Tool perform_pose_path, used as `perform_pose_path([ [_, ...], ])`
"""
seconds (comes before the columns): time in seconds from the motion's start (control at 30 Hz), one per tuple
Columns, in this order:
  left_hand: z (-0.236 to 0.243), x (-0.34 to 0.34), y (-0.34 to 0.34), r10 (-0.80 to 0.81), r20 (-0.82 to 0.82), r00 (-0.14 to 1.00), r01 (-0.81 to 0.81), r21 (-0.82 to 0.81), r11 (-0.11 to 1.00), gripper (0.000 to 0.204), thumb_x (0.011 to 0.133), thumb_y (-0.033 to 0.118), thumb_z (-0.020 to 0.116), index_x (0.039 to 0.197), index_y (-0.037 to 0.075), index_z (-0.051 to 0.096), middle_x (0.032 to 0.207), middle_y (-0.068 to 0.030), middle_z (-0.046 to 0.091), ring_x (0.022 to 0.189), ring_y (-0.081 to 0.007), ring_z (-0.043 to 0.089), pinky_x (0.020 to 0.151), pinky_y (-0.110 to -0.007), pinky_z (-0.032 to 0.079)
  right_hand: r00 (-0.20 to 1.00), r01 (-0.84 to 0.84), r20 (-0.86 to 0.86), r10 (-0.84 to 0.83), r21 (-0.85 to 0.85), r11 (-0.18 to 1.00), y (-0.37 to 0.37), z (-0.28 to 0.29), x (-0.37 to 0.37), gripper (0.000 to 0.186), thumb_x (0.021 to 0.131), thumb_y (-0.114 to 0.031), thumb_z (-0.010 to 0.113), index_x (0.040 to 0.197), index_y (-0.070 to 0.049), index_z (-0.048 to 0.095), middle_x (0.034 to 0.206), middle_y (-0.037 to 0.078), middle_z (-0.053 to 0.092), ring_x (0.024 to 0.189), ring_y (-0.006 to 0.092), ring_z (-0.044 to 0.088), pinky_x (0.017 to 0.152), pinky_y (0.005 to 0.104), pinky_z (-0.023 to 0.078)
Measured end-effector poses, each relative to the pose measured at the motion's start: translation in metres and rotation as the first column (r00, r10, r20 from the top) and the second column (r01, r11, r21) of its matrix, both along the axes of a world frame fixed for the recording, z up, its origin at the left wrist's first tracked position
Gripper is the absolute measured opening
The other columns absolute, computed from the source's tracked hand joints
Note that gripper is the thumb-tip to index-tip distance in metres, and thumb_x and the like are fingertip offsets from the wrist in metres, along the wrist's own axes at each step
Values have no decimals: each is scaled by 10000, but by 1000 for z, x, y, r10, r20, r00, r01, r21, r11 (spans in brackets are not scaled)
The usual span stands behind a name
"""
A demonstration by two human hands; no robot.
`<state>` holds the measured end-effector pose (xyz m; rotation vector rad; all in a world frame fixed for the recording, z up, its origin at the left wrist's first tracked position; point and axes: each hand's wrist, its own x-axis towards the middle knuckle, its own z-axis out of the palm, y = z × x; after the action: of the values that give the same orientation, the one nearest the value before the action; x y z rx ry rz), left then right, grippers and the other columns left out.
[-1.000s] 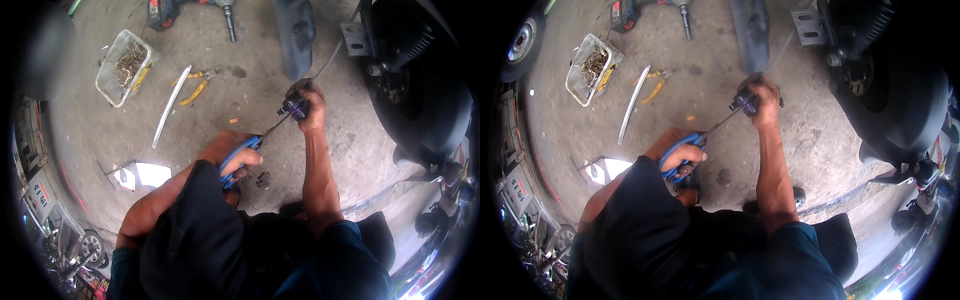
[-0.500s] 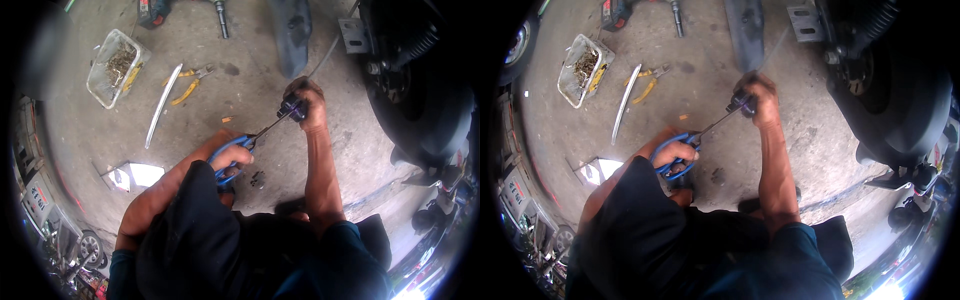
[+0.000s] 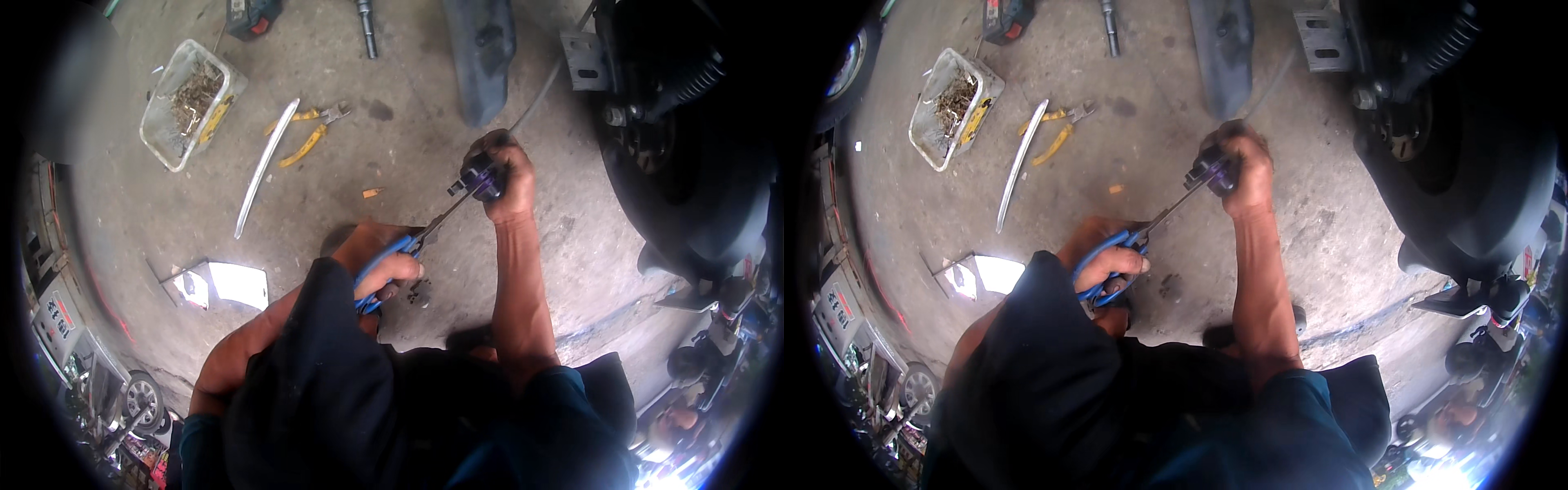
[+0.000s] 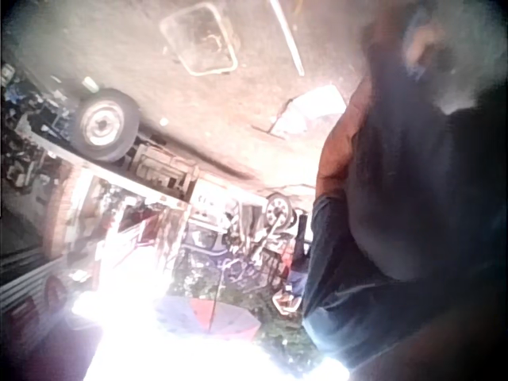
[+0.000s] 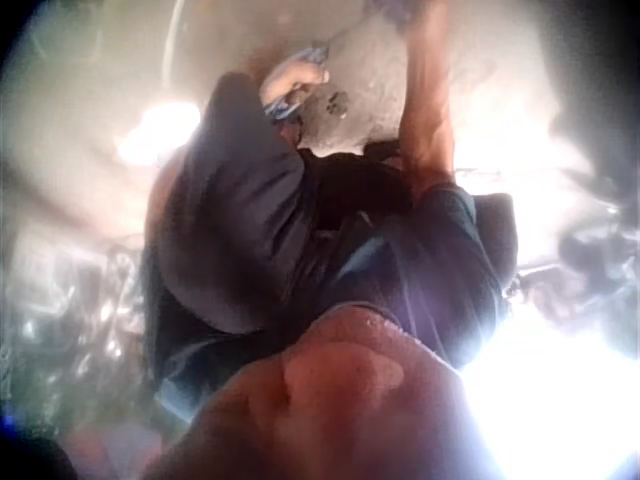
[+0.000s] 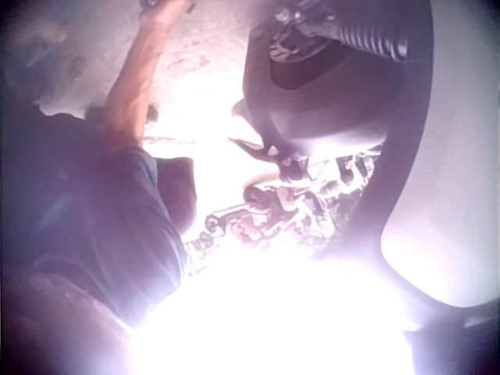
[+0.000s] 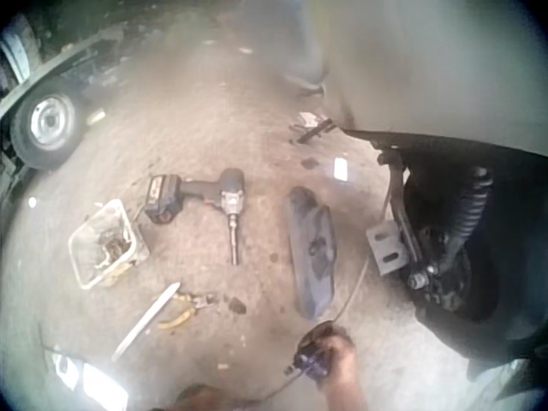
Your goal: The person adjusts a brake caliper using a metal rod, trims it with scissors, and mounts the caliper onto a scooter wheel disc by hand.
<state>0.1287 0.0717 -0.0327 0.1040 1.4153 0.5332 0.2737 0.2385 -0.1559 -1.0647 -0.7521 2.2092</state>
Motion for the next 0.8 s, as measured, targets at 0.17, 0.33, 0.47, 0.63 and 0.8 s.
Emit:
perform_pose_path([
  [0.17, 18, 6, -3, 40, -108, 993, -31, 82, 996, 259, 732, 75, 652, 979, 10, 610, 766, -72, 595, 692, -143, 577, 618, -283, 451, 1000, 0, -13, -1, -85, 996, -2, 11, -1, 136, 747, -134, 517, 841, -39, 540, 768, 136, 589, 654, 236, 580, 576, 345, 505],
  [0.33, 21, 13, -19, 31, -358, 933, 139, 440, 887, 218, 764, 103, 660, 940, -19, 619, 719, -90, 609, 615, -155, 570, 575, -304, 451, 996, -58, -72, 54, -54, 997, 2, 14, 1, 132, 753, -144, 525, 840, -46, 537, 771, 131, 586, 659, 235, 580, 589, 351, 512],
  [0.47, -1, 2, -7, -82, -174, 981, 133, 306, 943, 215, 776, 112, 662, 930, -33, 624, 704, -97, 620, 577, -158, 570, 553, -309, 453, 992, -110, -61, 109, -13, 994, 6, 16, 2, 132, 749, -131, 525, 842, -39, 542, 769, 134, 590, 670, 232, 587, 590, 347, 516],
  [0.63, -17, -4, -9, -115, 61, 991, 100, 209, 973, 228, 768, 103, 660, 948, -35, 632, 711, -98, 631, 563, -150, 574, 542, -295, 459, 988, -136, -69, 137, 11, 991, 8, 20, -1, 132, 749, -120, 524, 837, -25, 552, 764, 141, 595, 662, 229, 590, 585, 346, 520],
  [0.8, -25, -2, -6, -157, 31, 987, 149, 181, 972, 256, 754, 128, 673, 957, -25, 646, 735, -121, 651, 582, -177, 601, 556, -313, 472, 985, -120, 137, 103, 120, 985, 6, 23, 2, 149, 751, -109, 517, 850, -9, 564, 759, 153, 603, 630, 228, 589, 561, 337, 514],
])
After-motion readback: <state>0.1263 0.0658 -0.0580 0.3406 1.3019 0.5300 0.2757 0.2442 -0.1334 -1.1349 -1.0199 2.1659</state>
